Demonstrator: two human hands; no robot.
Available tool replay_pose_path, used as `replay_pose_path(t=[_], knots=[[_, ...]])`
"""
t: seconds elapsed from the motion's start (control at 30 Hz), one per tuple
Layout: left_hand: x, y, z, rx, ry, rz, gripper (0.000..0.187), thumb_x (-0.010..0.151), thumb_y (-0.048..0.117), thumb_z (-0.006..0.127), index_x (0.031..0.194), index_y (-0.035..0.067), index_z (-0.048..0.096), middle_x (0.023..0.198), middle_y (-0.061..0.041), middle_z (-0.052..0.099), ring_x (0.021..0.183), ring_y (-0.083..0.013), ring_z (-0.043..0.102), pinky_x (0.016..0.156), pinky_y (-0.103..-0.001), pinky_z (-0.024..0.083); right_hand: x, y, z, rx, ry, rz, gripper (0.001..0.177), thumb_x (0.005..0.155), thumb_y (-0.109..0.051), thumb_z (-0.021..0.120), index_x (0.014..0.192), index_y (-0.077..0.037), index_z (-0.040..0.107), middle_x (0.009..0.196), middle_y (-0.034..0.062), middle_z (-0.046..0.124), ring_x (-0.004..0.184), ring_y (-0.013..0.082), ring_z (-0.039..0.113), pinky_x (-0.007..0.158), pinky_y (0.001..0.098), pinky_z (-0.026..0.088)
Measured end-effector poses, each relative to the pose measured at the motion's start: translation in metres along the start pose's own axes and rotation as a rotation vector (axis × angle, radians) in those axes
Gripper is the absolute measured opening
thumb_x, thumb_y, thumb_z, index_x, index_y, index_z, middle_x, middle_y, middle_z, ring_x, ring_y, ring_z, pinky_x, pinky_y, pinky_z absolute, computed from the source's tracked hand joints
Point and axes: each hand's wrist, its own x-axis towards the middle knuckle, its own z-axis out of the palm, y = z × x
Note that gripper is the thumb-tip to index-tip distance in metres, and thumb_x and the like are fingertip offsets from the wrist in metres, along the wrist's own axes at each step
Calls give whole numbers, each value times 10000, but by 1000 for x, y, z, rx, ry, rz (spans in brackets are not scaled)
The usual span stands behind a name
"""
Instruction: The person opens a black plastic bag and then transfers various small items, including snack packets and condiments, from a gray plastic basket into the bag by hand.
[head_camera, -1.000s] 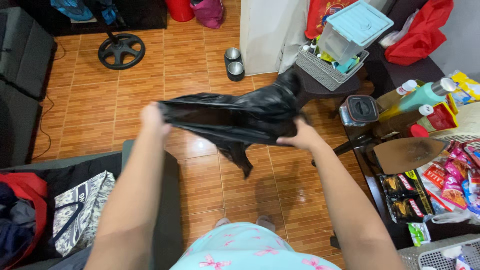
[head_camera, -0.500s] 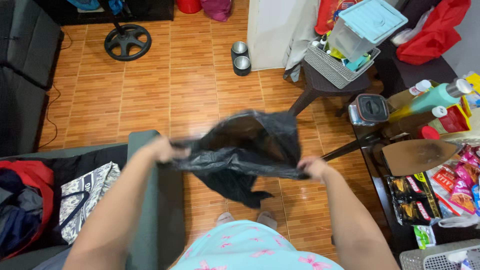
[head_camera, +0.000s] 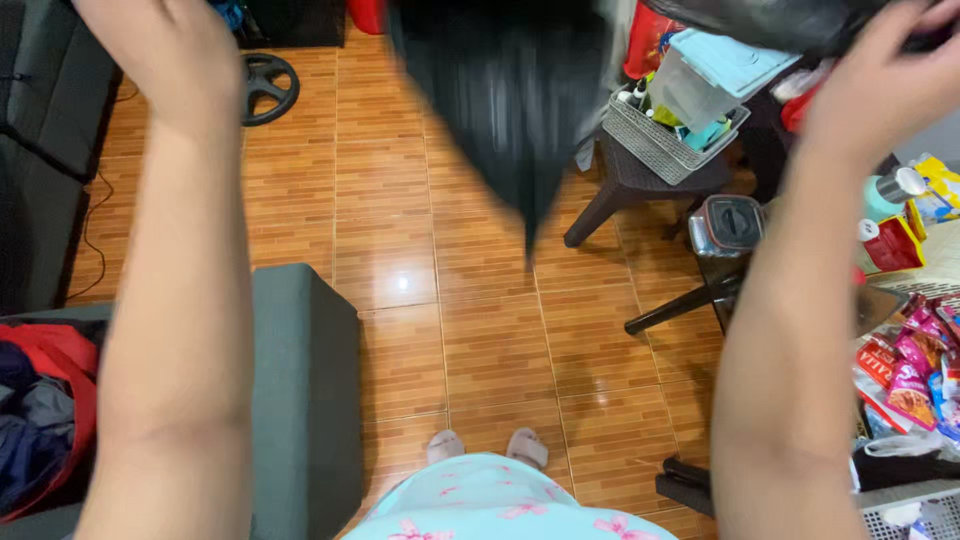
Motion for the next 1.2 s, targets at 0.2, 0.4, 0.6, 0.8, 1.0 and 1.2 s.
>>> replay_pose_path(t=[0.2,0.4,0.6,0.8,1.0,1.2], knots=[[-250,-31,22,422,-896,-353,586,989,3,502,1568,23,418,1516,-207,512,1370,-346,510,1178,-414,416,-251,-32,-50,-271,-800,123,478,984,-52,694,1361,-35,401,1054,177,635,961,295,607,908,423,521],[-381,-187,17,562,-1491,-814,428,979,46,491,1401,24,562,1326,-233,629,1174,-360,613,992,-441,491,-431,20,-101,-655,-1978,743,774,894,-67,699,1532,-103,263,1135,252,626,1031,367,625,905,450,532],[-350,-184,94,212,-935,-927,353,969,89,480,1233,25,706,1136,-259,747,978,-374,716,806,-467,566,-411,57,-107,-306,-1405,944,802,842,0,683,1552,-124,330,1128,342,605,962,448,638,777,482,549],[-276,-37,129,-235,-792,-614,449,755,-99,529,1149,108,587,1315,-173,565,1127,-355,618,931,-435,531,-358,77,-157,-39,-1237,1195,274,885,45,593,1073,-10,784,984,247,759,773,295,697,624,408,571],[-320,41,161,-285,-1534,294,348,678,-136,536,764,117,760,1255,-115,657,1252,-312,608,1073,-374,491,-345,34,-274,-1055,-1682,1030,359,809,-17,715,1164,-26,765,1305,239,641,1043,363,673,732,429,536],[-403,80,221,85,-2131,331,454,769,-20,466,1024,145,803,1269,-139,717,1208,-332,640,1051,-401,480,-361,-44,-386,-691,-1294,1837,502,905,32,522,1406,45,555,1408,235,609,1026,445,803,660,485,672]])
